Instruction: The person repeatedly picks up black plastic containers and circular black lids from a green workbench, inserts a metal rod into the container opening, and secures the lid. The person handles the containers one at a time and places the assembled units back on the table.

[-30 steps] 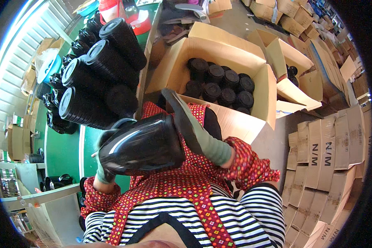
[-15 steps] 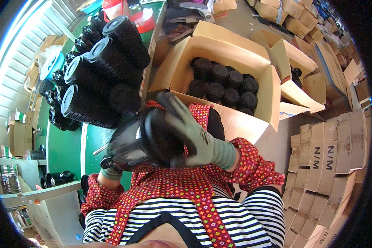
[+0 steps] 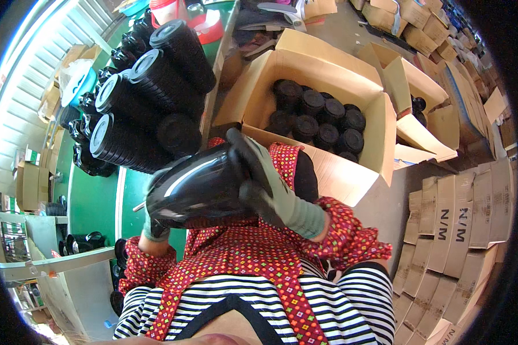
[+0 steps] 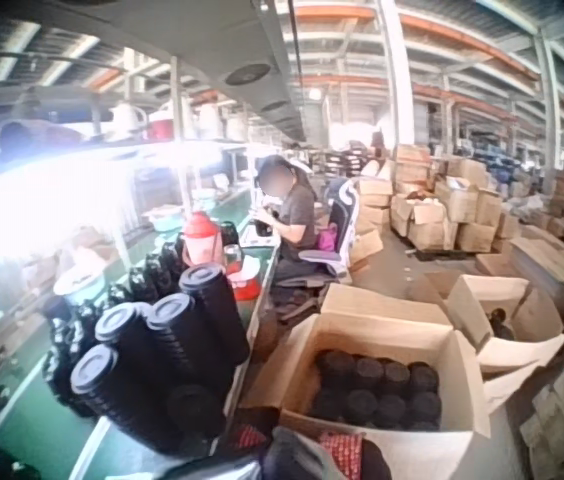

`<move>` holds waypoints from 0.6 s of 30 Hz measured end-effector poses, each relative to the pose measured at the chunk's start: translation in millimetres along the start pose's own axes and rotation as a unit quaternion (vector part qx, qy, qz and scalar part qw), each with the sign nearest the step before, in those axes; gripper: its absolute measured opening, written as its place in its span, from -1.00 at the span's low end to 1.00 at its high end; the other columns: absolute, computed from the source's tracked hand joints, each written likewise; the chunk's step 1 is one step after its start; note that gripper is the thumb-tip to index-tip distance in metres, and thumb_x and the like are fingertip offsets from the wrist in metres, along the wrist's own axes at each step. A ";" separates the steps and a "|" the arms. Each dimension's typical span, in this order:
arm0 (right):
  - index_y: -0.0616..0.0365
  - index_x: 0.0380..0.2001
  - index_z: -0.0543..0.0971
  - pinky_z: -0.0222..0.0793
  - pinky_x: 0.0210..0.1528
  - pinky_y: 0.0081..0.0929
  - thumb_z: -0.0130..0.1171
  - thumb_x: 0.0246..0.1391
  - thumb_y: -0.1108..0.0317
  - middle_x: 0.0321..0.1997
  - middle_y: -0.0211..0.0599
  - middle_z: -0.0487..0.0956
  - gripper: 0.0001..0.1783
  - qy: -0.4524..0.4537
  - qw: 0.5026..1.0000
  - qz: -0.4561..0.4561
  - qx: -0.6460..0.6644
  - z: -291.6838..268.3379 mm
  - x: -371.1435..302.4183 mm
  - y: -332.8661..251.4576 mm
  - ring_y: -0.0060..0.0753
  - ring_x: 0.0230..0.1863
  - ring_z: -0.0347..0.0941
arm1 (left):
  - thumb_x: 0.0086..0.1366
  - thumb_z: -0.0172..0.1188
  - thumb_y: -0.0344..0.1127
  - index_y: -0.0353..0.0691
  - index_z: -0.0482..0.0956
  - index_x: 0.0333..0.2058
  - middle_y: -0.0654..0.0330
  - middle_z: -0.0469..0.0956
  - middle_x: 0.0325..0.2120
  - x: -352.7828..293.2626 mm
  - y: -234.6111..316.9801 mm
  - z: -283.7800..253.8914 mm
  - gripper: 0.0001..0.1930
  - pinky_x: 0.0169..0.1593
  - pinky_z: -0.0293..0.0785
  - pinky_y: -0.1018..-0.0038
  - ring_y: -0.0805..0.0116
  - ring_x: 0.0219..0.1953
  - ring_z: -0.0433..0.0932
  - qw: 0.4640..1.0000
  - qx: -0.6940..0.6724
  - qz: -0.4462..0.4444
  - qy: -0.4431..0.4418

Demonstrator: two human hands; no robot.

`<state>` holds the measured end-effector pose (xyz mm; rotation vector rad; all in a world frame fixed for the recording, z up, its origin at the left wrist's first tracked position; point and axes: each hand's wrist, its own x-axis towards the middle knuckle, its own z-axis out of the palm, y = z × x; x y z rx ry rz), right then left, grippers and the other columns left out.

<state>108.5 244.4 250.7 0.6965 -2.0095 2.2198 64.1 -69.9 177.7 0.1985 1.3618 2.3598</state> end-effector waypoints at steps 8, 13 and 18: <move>-0.16 0.36 0.49 0.05 0.43 0.43 0.52 -0.21 -0.33 0.56 0.38 0.08 0.05 -0.227 0.901 -0.247 -0.274 -7.7 42.4 -57.6 0.63 0.51 0.04 | 0.22 0.48 -0.30 -0.39 0.55 0.18 -0.11 0.55 0.20 1.8 -67.2 21.1 -0.41 0.21 0.61 0.23 0.01 0.16 0.62 0.964 -0.193 -0.135 -0.125; 0.06 0.31 0.51 0.11 0.46 0.17 0.48 -0.13 -0.08 0.46 0.20 0.27 -0.08 -0.046 0.959 -0.209 -0.185 0.5 20.4 -30.8 0.34 0.45 0.19 | 0.25 0.45 -0.33 -0.41 0.53 0.20 -0.12 0.56 0.20 3.5 -59.6 1.8 -0.43 0.20 0.61 0.24 0.02 0.15 0.62 0.960 -0.214 -0.143 -0.107; 0.27 0.43 0.31 0.06 0.54 -0.12 0.07 0.41 -0.03 0.49 0.03 0.30 -0.27 0.110 0.993 -0.004 -0.035 13.5 -10.7 14.5 -0.01 0.52 0.21 | 0.28 0.41 -0.36 -0.42 0.51 0.21 -0.13 0.56 0.19 -16.0 -35.8 -31.1 -0.44 0.18 0.62 0.25 0.03 0.14 0.63 0.958 -0.257 -0.125 -0.037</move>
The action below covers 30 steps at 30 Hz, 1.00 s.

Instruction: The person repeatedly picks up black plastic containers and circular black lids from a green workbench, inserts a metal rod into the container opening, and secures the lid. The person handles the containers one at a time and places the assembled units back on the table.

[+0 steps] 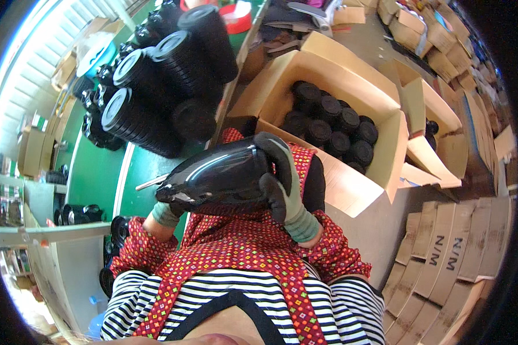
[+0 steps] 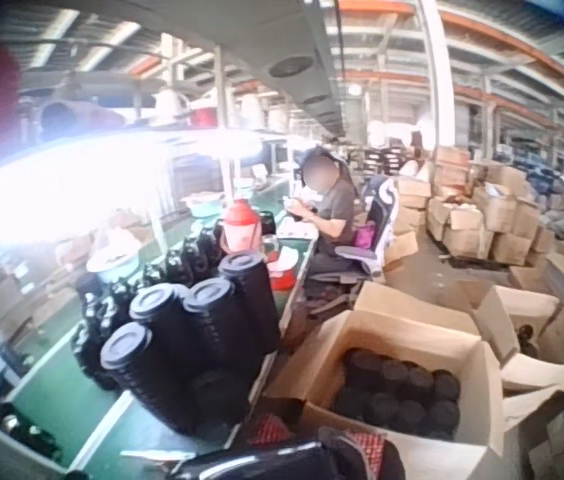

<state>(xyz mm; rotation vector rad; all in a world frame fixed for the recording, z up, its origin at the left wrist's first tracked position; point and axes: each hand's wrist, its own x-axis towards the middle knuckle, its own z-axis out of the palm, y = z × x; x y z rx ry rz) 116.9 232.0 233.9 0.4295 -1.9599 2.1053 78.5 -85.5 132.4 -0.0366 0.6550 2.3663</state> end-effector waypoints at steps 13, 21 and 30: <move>0.15 0.52 0.18 0.20 0.53 -0.12 -0.09 0.53 0.15 0.53 -0.08 0.27 -0.38 0.060 0.887 0.254 0.380 -8.4 -16.9 71.4 -0.16 0.51 0.24 | 0.31 0.41 -0.14 -0.44 0.30 0.38 -0.14 0.66 0.01 -25.9 58.2 167.8 -0.20 0.13 0.55 0.29 0.07 -0.04 0.71 0.589 0.779 0.201 0.072; 0.09 0.52 0.17 0.30 0.50 -0.02 -0.33 0.59 -0.05 0.47 -0.04 0.37 -0.35 0.056 0.959 0.224 0.166 -21.0 -15.4 75.8 -0.06 0.44 0.35 | -0.02 0.67 -0.07 -0.03 0.29 0.46 -0.30 0.12 0.44 -12.9 4.2 161.4 0.07 0.41 0.26 -0.11 -0.38 0.47 0.16 0.540 0.758 0.363 0.040; 0.22 0.48 0.24 0.22 0.50 -0.27 -0.05 0.48 0.11 0.45 -0.12 0.39 -0.36 0.005 0.979 0.174 0.105 -54.1 4.8 79.8 -0.23 0.42 0.35 | 0.05 0.60 -0.22 0.02 0.59 0.22 -0.31 0.21 0.38 -2.5 -21.1 155.1 -0.29 0.34 0.40 -0.01 -0.36 0.35 0.35 0.559 0.758 0.335 0.018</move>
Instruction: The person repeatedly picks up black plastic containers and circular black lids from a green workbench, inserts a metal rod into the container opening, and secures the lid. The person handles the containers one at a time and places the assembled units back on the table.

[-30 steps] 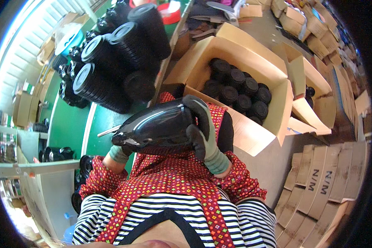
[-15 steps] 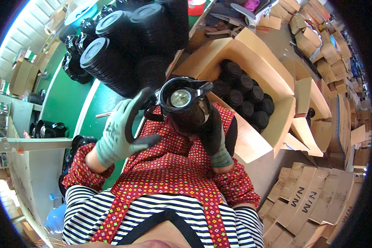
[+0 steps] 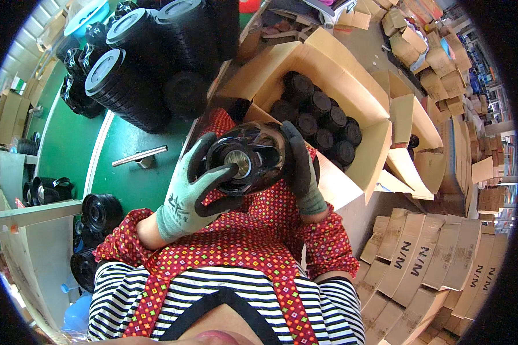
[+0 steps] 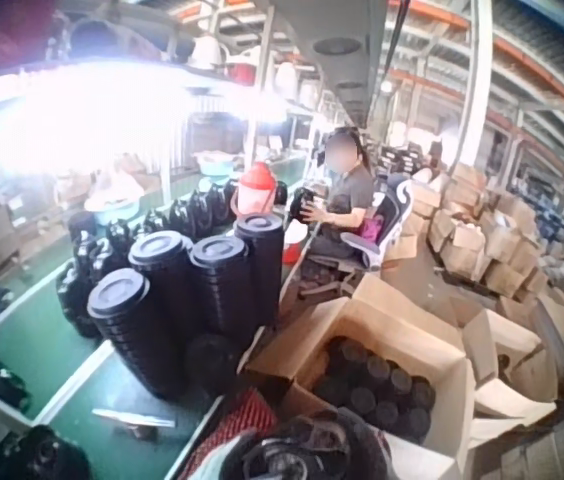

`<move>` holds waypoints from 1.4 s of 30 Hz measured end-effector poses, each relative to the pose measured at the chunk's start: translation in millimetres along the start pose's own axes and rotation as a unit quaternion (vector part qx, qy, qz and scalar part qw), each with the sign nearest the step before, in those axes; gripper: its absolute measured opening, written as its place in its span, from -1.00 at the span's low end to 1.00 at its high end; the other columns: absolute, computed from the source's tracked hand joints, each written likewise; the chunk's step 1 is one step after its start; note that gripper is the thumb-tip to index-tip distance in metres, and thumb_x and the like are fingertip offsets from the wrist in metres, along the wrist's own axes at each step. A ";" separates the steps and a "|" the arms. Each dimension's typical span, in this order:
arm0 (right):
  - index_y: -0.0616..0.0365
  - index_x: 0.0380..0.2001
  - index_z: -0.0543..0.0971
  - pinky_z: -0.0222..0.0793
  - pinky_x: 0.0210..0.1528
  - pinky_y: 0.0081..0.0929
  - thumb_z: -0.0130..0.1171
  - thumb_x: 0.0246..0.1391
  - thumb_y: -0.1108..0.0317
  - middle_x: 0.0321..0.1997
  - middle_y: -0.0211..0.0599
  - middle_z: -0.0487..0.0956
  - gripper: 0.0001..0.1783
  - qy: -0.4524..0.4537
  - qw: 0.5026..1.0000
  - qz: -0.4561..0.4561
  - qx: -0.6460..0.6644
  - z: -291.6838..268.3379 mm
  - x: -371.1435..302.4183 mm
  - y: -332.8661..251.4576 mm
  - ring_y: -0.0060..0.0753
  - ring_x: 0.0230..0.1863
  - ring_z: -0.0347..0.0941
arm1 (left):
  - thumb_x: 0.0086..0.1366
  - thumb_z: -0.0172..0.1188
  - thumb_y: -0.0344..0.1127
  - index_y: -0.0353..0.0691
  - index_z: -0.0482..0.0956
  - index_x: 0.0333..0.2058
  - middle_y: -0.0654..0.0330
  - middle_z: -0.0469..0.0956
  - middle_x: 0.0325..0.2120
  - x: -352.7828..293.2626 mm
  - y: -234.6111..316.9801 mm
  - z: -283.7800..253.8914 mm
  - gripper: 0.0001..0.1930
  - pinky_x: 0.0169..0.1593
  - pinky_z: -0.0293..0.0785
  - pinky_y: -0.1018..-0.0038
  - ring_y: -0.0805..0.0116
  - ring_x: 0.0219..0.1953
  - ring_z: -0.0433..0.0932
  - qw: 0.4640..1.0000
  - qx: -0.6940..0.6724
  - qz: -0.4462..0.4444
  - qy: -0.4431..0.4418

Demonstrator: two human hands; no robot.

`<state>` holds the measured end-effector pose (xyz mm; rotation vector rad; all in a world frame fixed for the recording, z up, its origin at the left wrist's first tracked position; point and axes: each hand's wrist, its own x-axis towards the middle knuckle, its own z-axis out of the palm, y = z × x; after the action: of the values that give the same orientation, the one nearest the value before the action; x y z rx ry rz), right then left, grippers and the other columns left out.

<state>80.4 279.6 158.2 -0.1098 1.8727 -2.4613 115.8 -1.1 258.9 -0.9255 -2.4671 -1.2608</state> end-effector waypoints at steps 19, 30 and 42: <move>0.33 -0.02 0.72 0.54 -0.02 -0.54 0.32 0.28 0.26 -0.11 -0.35 0.74 -0.64 -0.059 0.979 0.083 -0.176 -13.0 55.0 6.7 -0.57 -0.13 0.62 | -0.08 0.69 -0.12 -0.25 0.20 0.46 -0.27 0.16 0.44 -97.2 -94.6 -80.7 0.17 0.44 0.26 -0.01 -0.29 0.43 0.25 0.971 0.175 -0.150 -0.059; 0.23 0.36 0.38 0.42 0.38 -0.39 0.00 0.45 0.44 0.30 -0.19 0.53 -0.53 -0.057 0.988 0.140 0.038 -13.3 15.7 53.1 -0.37 0.26 0.51 | -0.01 0.66 -0.08 -0.36 0.15 0.47 -0.25 0.20 0.44 -13.4 -13.5 -8.4 0.17 0.50 0.14 0.01 -0.25 0.49 0.18 0.991 -0.112 -0.031 -0.058; 0.21 0.25 0.52 0.41 0.34 -0.19 0.44 0.12 -0.01 0.24 -0.08 0.58 -0.26 0.027 0.924 -0.123 -0.361 51.4 2.8 -71.5 -0.07 0.26 0.49 | -0.05 0.61 -0.36 -0.38 0.19 0.46 -0.15 0.30 0.41 -14.0 -22.9 -12.7 0.09 0.41 0.29 0.00 -0.24 0.39 0.33 0.999 -0.019 0.024 -0.024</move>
<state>82.4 249.1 240.8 -0.3178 2.8386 -1.7542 111.3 -27.2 245.4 -1.0299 -2.4486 -1.2879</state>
